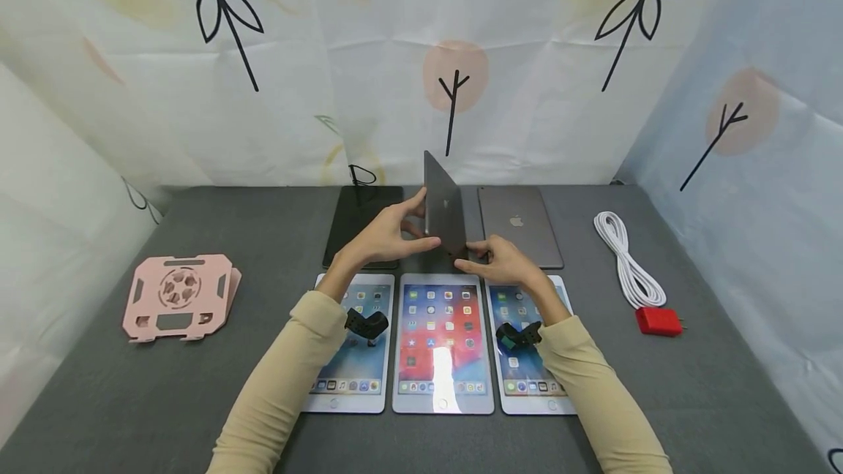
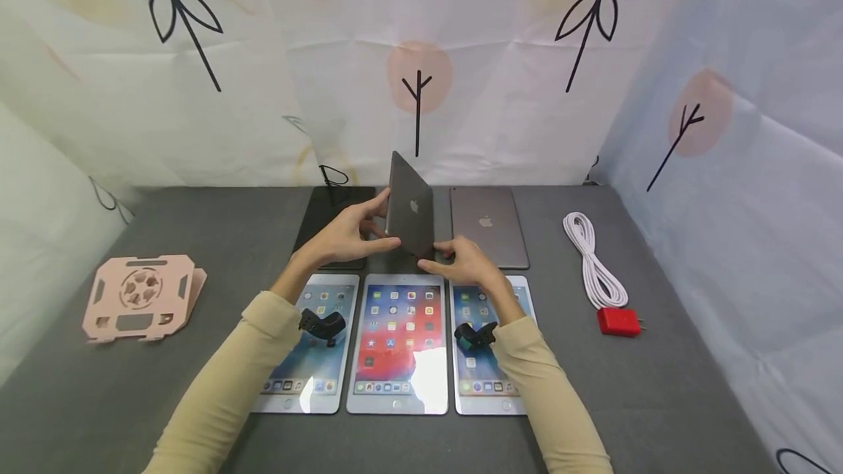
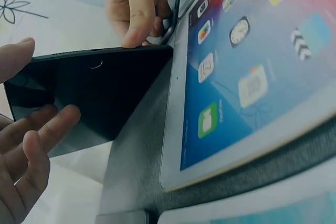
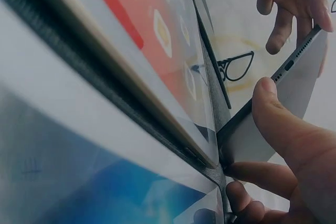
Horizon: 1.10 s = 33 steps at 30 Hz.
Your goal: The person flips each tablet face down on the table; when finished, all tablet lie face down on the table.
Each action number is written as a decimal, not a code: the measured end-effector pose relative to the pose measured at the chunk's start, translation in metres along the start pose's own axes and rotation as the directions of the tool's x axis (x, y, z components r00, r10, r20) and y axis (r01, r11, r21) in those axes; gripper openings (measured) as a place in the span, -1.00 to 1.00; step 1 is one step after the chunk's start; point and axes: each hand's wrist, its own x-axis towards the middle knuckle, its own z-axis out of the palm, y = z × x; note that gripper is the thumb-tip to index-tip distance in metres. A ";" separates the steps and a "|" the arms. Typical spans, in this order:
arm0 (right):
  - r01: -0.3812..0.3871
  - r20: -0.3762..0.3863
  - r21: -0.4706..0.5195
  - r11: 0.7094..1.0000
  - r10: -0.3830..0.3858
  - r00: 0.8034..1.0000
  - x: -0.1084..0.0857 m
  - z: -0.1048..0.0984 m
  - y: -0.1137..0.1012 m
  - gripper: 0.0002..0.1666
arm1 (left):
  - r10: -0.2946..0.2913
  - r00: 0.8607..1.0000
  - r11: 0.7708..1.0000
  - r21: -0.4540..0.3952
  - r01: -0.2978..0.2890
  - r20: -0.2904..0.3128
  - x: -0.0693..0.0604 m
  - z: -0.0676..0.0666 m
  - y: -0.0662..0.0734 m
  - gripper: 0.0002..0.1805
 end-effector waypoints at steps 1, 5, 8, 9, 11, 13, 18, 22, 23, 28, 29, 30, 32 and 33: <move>0.007 -0.005 -0.002 1.000 -0.007 1.000 0.000 0.000 0.001 -0.30 | -0.002 1.000 1.000 0.002 0.002 0.002 0.000 0.000 -0.001 0.09; 0.030 -0.023 -0.009 1.000 -0.030 0.999 -0.001 0.001 0.003 -0.32 | -0.022 1.000 1.000 0.001 0.022 0.000 -0.002 -0.001 -0.005 0.09; 0.025 -0.029 -0.006 1.000 -0.025 0.999 -0.001 0.002 0.004 -0.31 | -0.035 0.999 0.999 -0.007 0.035 -0.004 -0.003 -0.001 -0.008 0.10; 0.019 -0.031 -0.005 1.000 -0.019 0.999 -0.002 0.002 0.004 -0.31 | -0.040 0.999 0.999 -0.014 0.040 -0.002 -0.003 -0.001 -0.009 0.10; -0.007 -0.039 0.010 1.000 0.007 0.999 -0.003 0.002 0.003 -0.30 | -0.050 0.999 0.998 -0.037 0.050 0.003 -0.004 -0.001 -0.011 0.11; -0.028 -0.049 0.023 0.999 0.029 0.998 -0.004 0.002 0.003 -0.30 | -0.058 0.998 0.996 -0.065 0.059 0.007 -0.005 -0.001 -0.014 0.12; -0.074 -0.072 0.040 0.996 0.076 0.994 -0.006 0.003 0.002 -0.27 | -0.101 0.995 0.989 -0.104 0.103 0.022 -0.006 0.000 -0.020 0.16; -0.090 -0.099 0.032 0.995 0.093 0.991 -0.007 0.002 0.001 -0.25 | -0.126 0.991 0.984 -0.123 0.129 0.031 -0.008 0.002 -0.025 0.17; -0.091 -0.108 0.024 0.996 0.093 0.990 -0.007 0.002 0.001 -0.24 | -0.129 0.991 0.983 -0.131 0.132 0.035 -0.008 0.002 -0.027 0.17; -0.086 -0.121 0.011 0.996 0.087 0.989 -0.009 -0.001 0.002 -0.18 | -0.134 0.989 0.976 -0.164 0.142 0.056 -0.007 0.007 -0.035 0.19; -0.091 -0.115 0.016 0.996 0.092 0.989 -0.009 -0.001 0.002 -0.16 | -0.134 0.989 0.976 -0.166 0.142 0.058 -0.006 0.008 -0.036 0.19; -0.092 -0.110 0.024 0.995 0.094 0.989 -0.009 -0.001 0.002 -0.14 | -0.135 0.989 0.975 -0.167 0.143 0.058 -0.005 0.009 -0.037 0.20; -0.104 -0.104 0.032 0.994 0.107 0.989 -0.009 -0.002 0.003 -0.12 | -0.141 0.988 0.975 -0.164 0.149 0.059 -0.004 0.011 -0.039 0.20; -0.109 -0.103 0.035 0.993 0.112 0.988 -0.009 -0.002 0.003 -0.12 | -0.148 0.987 0.975 -0.160 0.155 0.059 -0.004 0.012 -0.040 0.20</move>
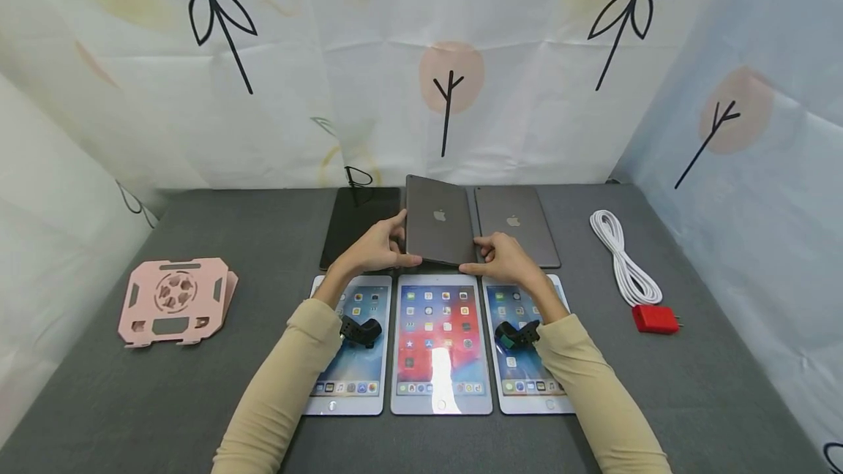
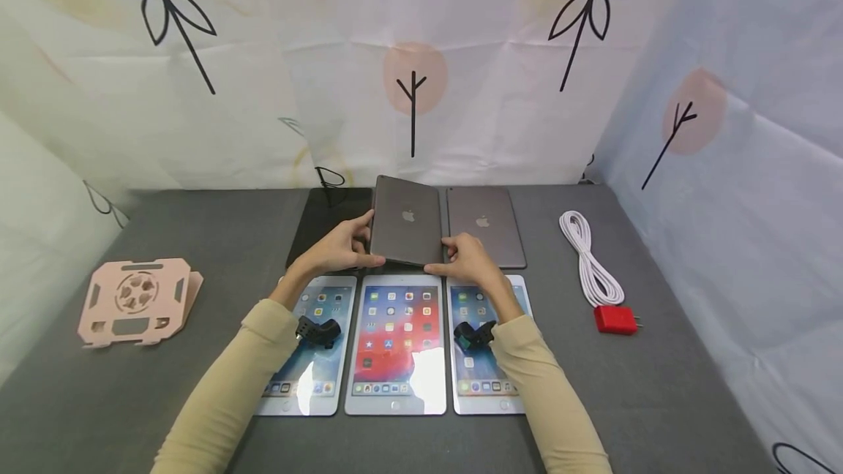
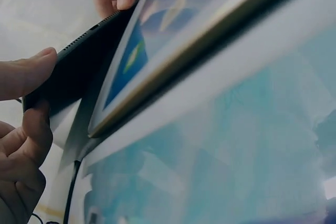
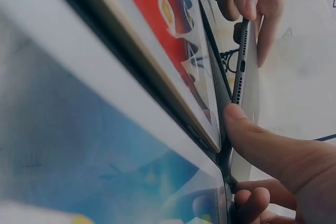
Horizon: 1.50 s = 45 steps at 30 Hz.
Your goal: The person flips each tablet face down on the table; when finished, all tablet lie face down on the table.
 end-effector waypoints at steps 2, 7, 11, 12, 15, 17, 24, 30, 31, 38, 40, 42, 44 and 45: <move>-0.012 -0.001 0.007 1.000 0.012 1.000 0.000 0.000 0.000 -0.11 | -0.019 1.000 1.000 0.016 0.019 -0.008 0.001 0.001 -0.001 0.20; -0.039 -0.015 0.011 0.999 0.039 0.999 0.002 -0.001 0.000 -0.10 | -0.065 0.998 0.993 0.096 0.067 -0.016 0.003 0.004 -0.005 0.21; -0.037 -0.013 0.016 0.999 0.037 0.999 0.002 -0.001 0.001 -0.10 | -0.067 0.998 0.985 0.157 0.068 -0.008 0.003 0.004 -0.007 0.20; -0.033 -0.011 0.014 0.999 0.033 0.999 0.003 -0.001 0.001 -0.10 | -0.067 0.998 0.983 0.171 0.067 -0.007 0.002 0.004 -0.006 0.20; -0.034 -0.008 0.015 0.999 0.034 0.999 0.003 -0.001 0.001 -0.11 | -0.071 0.997 0.979 0.189 0.070 -0.001 0.002 0.004 -0.005 0.20; -0.031 -0.008 0.010 0.999 0.031 0.999 0.004 -0.001 0.001 -0.11 | -0.078 0.997 0.977 0.198 0.076 0.002 0.002 0.003 -0.005 0.21; -0.028 -0.014 0.007 1.000 0.028 1.000 0.003 -0.002 0.000 -0.11 | -0.102 0.995 0.969 0.228 0.098 0.008 0.007 0.002 -0.006 0.21; -0.030 -0.023 0.000 1.000 0.030 0.999 0.004 -0.001 -0.001 -0.11 | -0.113 0.993 0.967 0.232 0.105 0.023 0.009 0.000 -0.007 0.18; -0.029 -0.024 -0.003 1.000 0.029 0.999 0.004 0.000 -0.001 -0.11 | -0.111 0.994 0.969 0.225 0.104 0.020 0.009 0.000 -0.007 0.10; -0.045 -0.021 0.004 0.999 0.045 0.999 0.003 0.001 -0.002 -0.11 | -0.094 0.996 0.973 0.211 0.091 0.002 0.012 0.001 -0.010 -0.26; -0.049 -0.022 0.003 0.999 0.049 0.999 0.003 0.001 -0.002 -0.11 | -0.105 0.994 0.968 0.228 0.101 0.006 0.012 0.002 -0.010 0.00; -0.051 -0.025 -0.004 0.999 0.051 0.998 0.003 0.002 -0.002 -0.10 | -0.111 0.994 0.965 0.239 0.107 0.004 0.011 0.003 -0.009 0.17; -0.053 -0.031 -0.012 0.999 0.053 0.998 0.003 0.001 -0.002 -0.09 | -0.116 0.993 0.964 0.242 0.112 0.001 0.012 0.004 -0.009 0.22; -0.055 -0.033 -0.017 0.998 0.055 0.998 0.003 0.001 -0.002 -0.09 | -0.117 0.993 0.964 0.241 0.114 -0.001 0.012 0.005 -0.009 0.22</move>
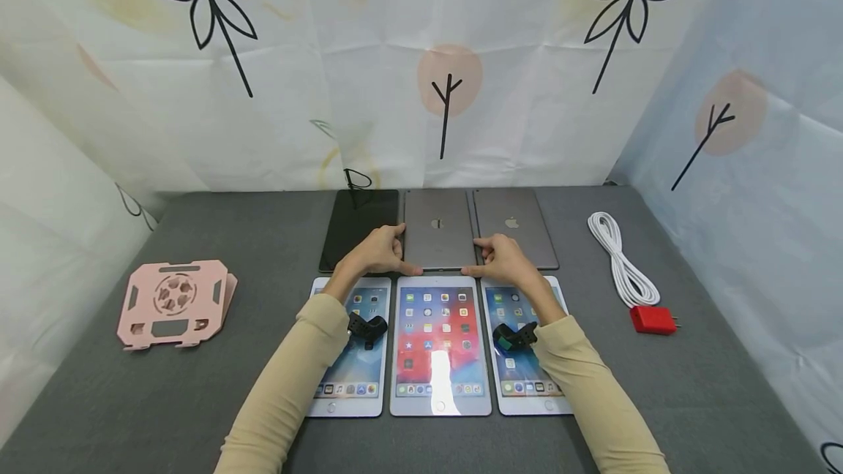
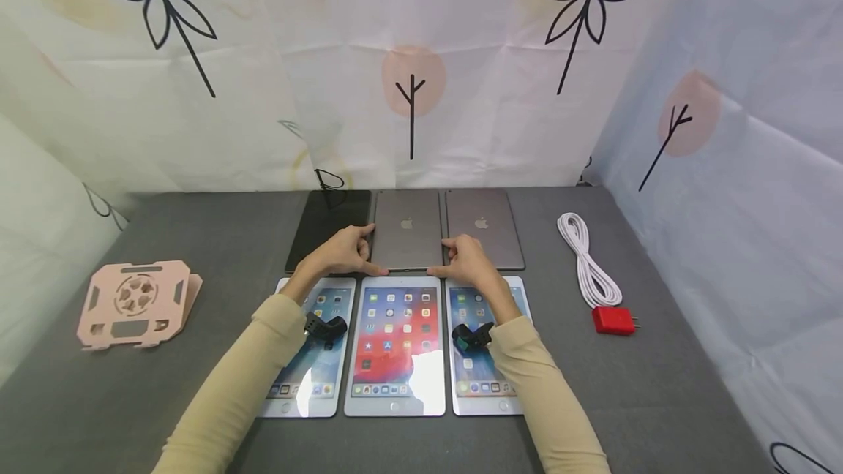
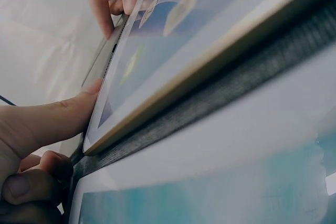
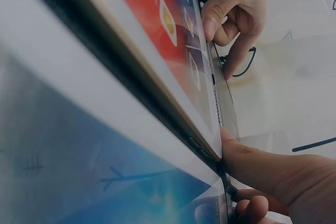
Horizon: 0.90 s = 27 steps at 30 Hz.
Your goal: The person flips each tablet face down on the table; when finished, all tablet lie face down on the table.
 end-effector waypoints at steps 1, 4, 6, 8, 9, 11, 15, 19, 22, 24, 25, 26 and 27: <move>-0.002 -0.001 -0.005 1.000 0.002 1.000 0.000 0.000 0.000 -0.08 | 0.000 1.000 1.000 0.002 0.000 -0.003 0.000 0.000 0.000 0.22; -0.005 -0.001 -0.012 1.000 0.005 1.000 0.000 0.000 0.000 -0.07 | 0.001 1.000 1.000 0.002 -0.001 -0.001 -0.001 0.000 0.001 0.21; -0.003 0.001 -0.010 1.000 0.003 1.000 0.000 0.001 0.000 -0.08 | 0.004 1.000 1.000 0.000 -0.004 0.004 -0.001 -0.001 0.001 0.20; 0.002 0.002 -0.010 1.000 -0.002 1.000 0.000 0.001 0.000 -0.10 | 0.009 1.000 1.000 -0.004 -0.009 0.009 -0.002 -0.001 0.002 0.20; 0.005 0.002 -0.011 1.000 -0.005 1.000 0.000 0.001 0.000 -0.10 | 0.010 1.000 1.000 -0.008 -0.010 0.011 -0.002 -0.001 0.002 0.20; 0.007 0.002 -0.011 1.000 -0.007 1.000 -0.001 0.001 0.000 -0.11 | 0.009 1.000 1.000 -0.017 -0.009 0.013 -0.003 -0.001 0.002 0.20; 0.013 0.004 -0.016 1.000 -0.013 1.000 -0.001 0.001 0.000 -0.11 | -0.002 1.000 1.000 -0.028 0.003 0.009 -0.003 -0.001 0.002 0.21; 0.016 0.008 -0.015 1.000 -0.016 1.000 -0.001 0.002 0.001 -0.11 | -0.010 1.000 0.999 -0.037 0.010 0.002 -0.002 0.001 0.001 0.20; 0.018 0.009 -0.013 1.000 -0.018 1.000 -0.001 0.002 0.001 -0.11 | -0.009 1.000 0.999 -0.046 0.009 0.001 -0.002 0.001 0.000 0.20; 0.019 0.008 -0.009 1.000 -0.019 1.000 -0.002 0.002 0.001 -0.11 | -0.007 1.000 0.999 -0.049 0.007 0.000 -0.002 0.001 -0.001 0.20; 0.020 0.007 -0.009 1.000 -0.020 1.000 -0.002 0.002 0.000 -0.11 | -0.006 1.000 0.999 -0.050 0.006 0.000 -0.001 0.000 -0.001 0.20; 0.021 0.007 -0.009 1.000 -0.021 1.000 -0.002 0.002 0.000 -0.11 | -0.005 1.000 0.999 -0.052 0.005 0.000 -0.001 0.000 -0.001 0.21; 0.023 0.008 -0.008 1.000 -0.023 1.000 -0.002 0.002 0.000 -0.11 | -0.006 1.000 0.999 -0.053 0.006 0.001 -0.001 0.000 -0.001 0.21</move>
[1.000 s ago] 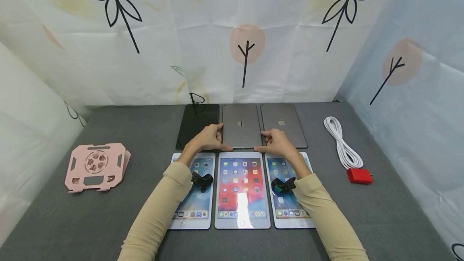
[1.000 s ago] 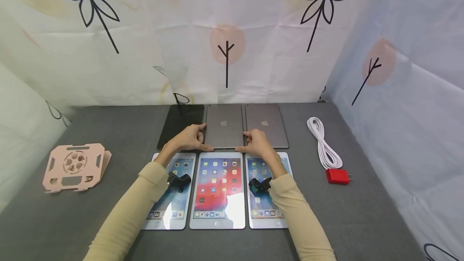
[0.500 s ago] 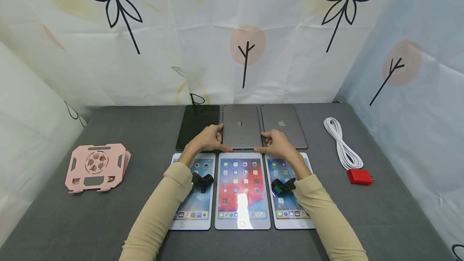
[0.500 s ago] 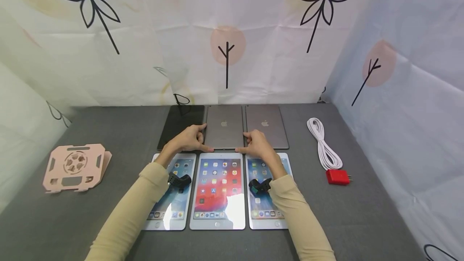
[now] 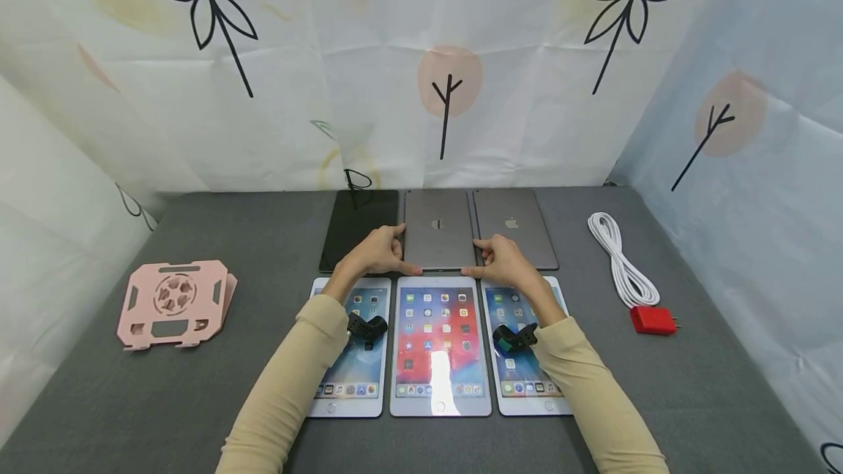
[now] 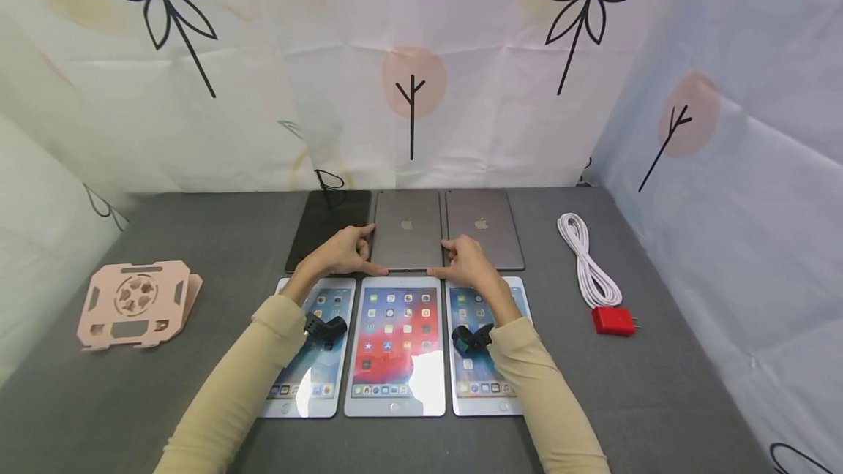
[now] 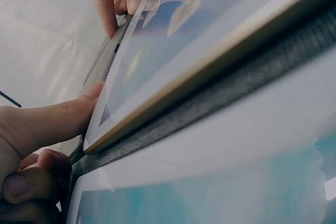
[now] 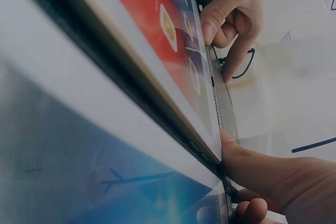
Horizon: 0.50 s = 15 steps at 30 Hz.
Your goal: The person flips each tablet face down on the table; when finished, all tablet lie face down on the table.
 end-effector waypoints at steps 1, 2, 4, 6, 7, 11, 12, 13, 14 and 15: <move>0.003 -0.001 0.001 1.000 -0.003 1.000 0.000 0.000 0.000 -0.11 | 0.000 1.000 1.000 0.000 0.000 0.000 0.000 0.000 0.000 0.21; 0.006 -0.002 0.002 1.000 -0.006 1.000 0.000 0.000 0.000 -0.12 | 0.000 1.000 1.000 0.001 0.000 0.001 0.001 0.000 0.000 0.21; 0.013 -0.003 0.003 1.000 -0.013 1.000 0.000 0.000 0.001 -0.12 | 0.003 1.000 1.000 -0.002 -0.003 0.005 0.001 0.000 0.000 0.21; 0.021 -0.005 0.006 1.000 -0.021 1.000 0.000 0.001 0.001 -0.12 | 0.003 1.000 1.000 -0.003 -0.003 0.010 0.000 -0.001 0.000 0.21; 0.026 -0.005 0.005 1.000 -0.026 1.000 0.000 0.002 0.001 -0.13 | 0.003 1.000 1.000 -0.003 -0.003 0.012 0.000 -0.001 0.000 0.21; 0.039 -0.007 -0.002 0.999 -0.039 0.999 -0.001 0.003 0.000 -0.13 | -0.002 1.000 1.000 -0.011 0.002 0.014 -0.001 -0.002 0.000 0.20; 0.041 -0.007 -0.004 0.999 -0.041 0.999 -0.001 0.003 0.000 -0.13 | -0.003 1.000 1.000 -0.011 0.003 0.013 -0.001 -0.001 0.000 0.20; 0.042 -0.009 -0.005 0.999 -0.043 0.999 -0.001 0.003 0.001 -0.13 | -0.004 1.000 1.000 -0.014 0.004 0.012 -0.001 -0.001 -0.001 0.20; 0.041 -0.010 -0.004 0.999 -0.041 0.999 -0.001 0.003 0.001 -0.13 | -0.004 1.000 1.000 -0.017 0.004 0.011 0.000 -0.001 -0.001 0.20; 0.040 -0.010 -0.004 0.999 -0.040 0.999 -0.001 0.003 0.002 -0.13 | -0.003 1.000 1.000 -0.018 0.003 0.009 0.000 0.000 -0.001 0.21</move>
